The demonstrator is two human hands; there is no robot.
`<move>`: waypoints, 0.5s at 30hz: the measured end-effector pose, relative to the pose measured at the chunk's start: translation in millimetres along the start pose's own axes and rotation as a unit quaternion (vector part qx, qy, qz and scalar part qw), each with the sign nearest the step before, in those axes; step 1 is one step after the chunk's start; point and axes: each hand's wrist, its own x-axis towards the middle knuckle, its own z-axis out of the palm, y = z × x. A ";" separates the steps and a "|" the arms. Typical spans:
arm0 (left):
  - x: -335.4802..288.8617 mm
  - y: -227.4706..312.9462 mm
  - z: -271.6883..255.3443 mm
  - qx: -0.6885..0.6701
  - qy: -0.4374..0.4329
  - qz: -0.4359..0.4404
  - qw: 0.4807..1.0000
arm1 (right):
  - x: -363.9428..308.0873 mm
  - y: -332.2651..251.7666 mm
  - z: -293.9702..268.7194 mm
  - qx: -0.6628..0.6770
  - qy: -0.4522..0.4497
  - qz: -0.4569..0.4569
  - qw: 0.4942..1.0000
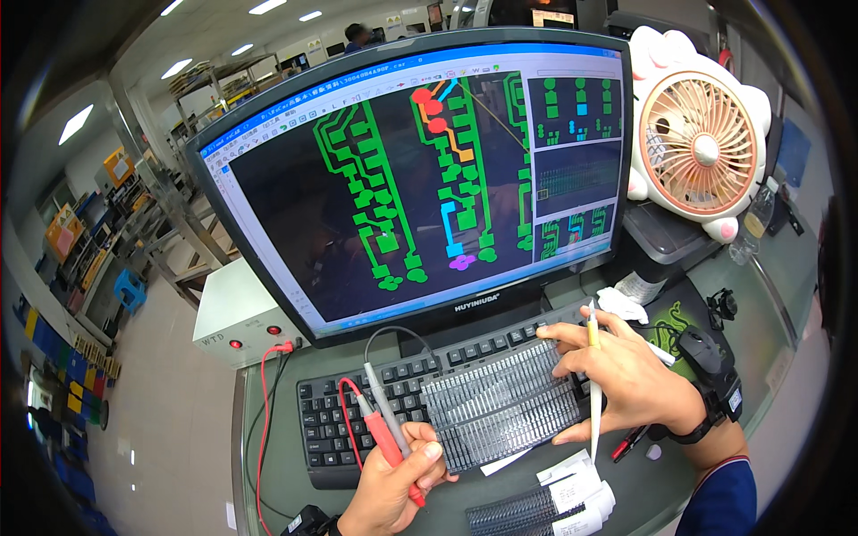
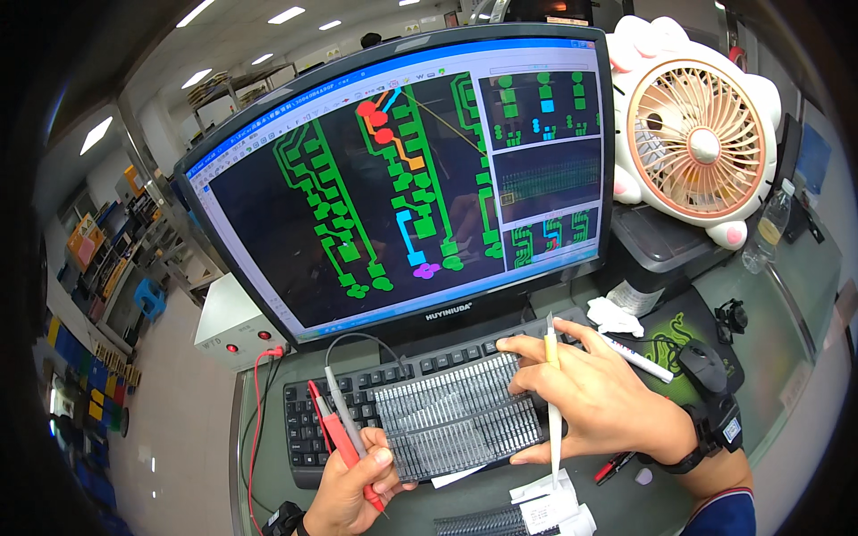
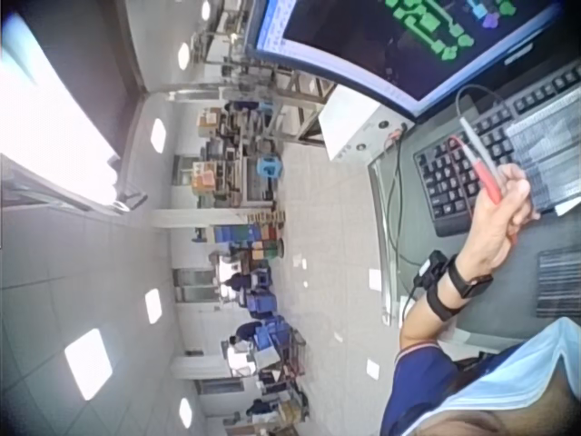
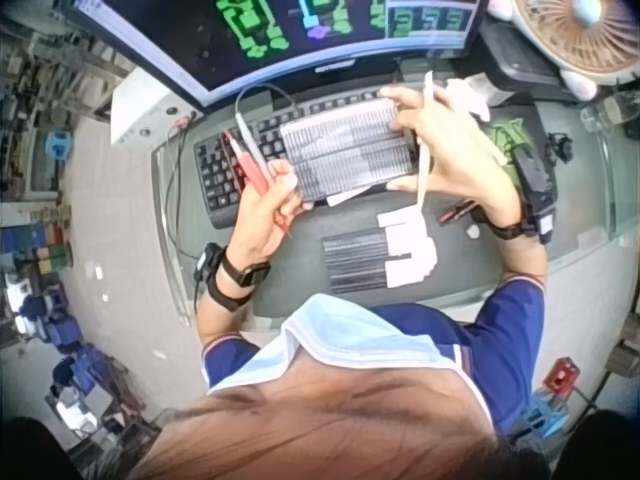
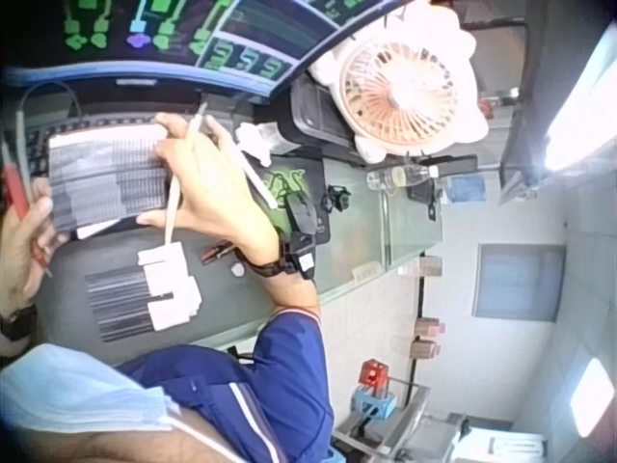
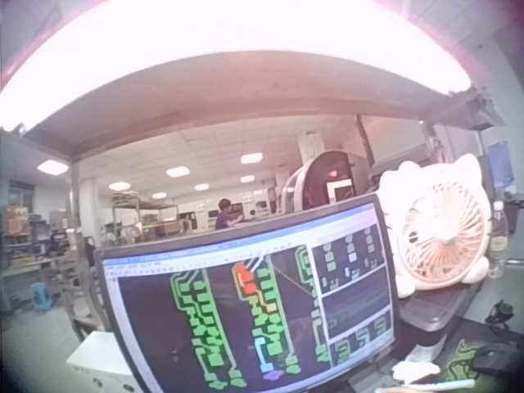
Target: Soldering and testing electronic components on a board using a soldering iron and multimeter probes while monitoring data on a computer screen.
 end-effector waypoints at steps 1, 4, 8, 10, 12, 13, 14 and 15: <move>-0.1 -0.5 -0.6 0.000 0.004 -0.003 1.000 | 0.5 -0.7 -1.2 0.001 -0.005 0.000 1.000; -2.3 -0.1 -0.2 0.002 0.010 -0.008 1.000 | 0.3 -1.8 -2.2 -0.006 -0.006 -0.006 1.000; -3.0 -1.5 -1.4 0.002 0.019 -0.008 1.000 | -1.4 -0.3 -0.1 -0.010 -0.010 -0.008 1.000; -1.5 -1.8 -2.6 0.008 0.017 -0.010 1.000 | -2.0 0.4 -0.1 -0.016 -0.008 -0.008 1.000; -1.6 -0.9 -0.6 0.011 0.023 -0.012 1.000 | -2.6 1.2 0.0 -0.028 -0.006 -0.018 0.999; -1.3 -0.8 -0.1 0.012 0.022 -0.013 1.000 | -2.7 1.4 -0.1 -0.029 -0.005 -0.016 0.999; -1.0 -0.9 0.3 0.013 0.026 -0.014 0.999 | -2.8 1.7 -0.4 -0.027 -0.007 -0.016 0.999; -1.0 -0.8 0.7 0.014 0.032 -0.015 0.999 | -2.8 1.9 -0.5 -0.026 -0.009 -0.016 0.999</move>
